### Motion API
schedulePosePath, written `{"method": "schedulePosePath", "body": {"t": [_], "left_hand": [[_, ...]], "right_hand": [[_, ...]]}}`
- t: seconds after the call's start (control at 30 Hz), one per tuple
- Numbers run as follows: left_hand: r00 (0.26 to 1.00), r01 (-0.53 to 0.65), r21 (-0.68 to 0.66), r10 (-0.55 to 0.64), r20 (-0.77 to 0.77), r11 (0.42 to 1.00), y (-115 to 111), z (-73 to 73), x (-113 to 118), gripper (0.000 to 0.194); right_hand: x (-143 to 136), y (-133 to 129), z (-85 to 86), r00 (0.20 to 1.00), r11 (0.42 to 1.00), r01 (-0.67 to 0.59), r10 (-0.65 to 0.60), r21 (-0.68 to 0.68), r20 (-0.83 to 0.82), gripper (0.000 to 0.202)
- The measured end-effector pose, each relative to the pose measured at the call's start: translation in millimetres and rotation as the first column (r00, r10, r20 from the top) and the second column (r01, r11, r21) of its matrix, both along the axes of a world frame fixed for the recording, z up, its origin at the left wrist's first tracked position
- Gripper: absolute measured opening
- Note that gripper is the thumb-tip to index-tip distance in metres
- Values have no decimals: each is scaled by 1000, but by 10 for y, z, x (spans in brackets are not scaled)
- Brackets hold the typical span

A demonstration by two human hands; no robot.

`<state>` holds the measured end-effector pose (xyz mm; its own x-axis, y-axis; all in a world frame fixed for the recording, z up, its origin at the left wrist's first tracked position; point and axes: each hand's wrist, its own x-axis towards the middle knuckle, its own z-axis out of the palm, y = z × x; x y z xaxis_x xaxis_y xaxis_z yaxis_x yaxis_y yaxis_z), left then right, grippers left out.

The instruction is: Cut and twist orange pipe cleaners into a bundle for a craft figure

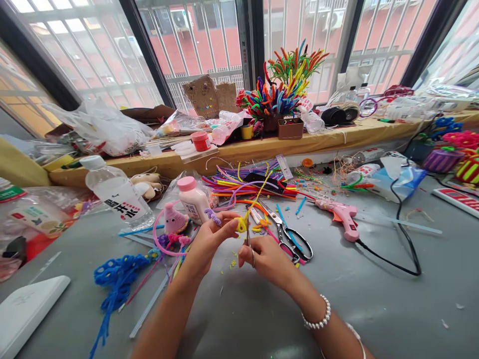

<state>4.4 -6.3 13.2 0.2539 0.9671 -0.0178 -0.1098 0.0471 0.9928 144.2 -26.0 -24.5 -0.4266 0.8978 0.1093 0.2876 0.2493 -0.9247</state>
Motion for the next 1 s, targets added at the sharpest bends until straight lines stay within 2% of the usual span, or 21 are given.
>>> {"method": "schedulePosePath", "body": {"t": [0.33,0.63,0.8,0.9,1.0], "left_hand": [[997,-15,8,15,-82,1000,4,9,9,22],[989,-62,68,71,-129,996,-9,-21,30,29],[985,-48,109,65,-161,993,1,-52,31,22],[978,-38,122,63,-200,992,13,-57,23,20],[964,-54,160,94,-249,986,24,-64,10,20]], "right_hand": [[5,7,-33,999,998,19,-21,-59,-39,71],[-7,22,-21,994,996,79,-77,-28,83,72],[15,33,-30,988,992,121,-116,-42,102,68],[27,38,-18,988,990,132,-128,-47,83,66],[37,44,-2,987,985,158,-159,-70,-4,64]]}}
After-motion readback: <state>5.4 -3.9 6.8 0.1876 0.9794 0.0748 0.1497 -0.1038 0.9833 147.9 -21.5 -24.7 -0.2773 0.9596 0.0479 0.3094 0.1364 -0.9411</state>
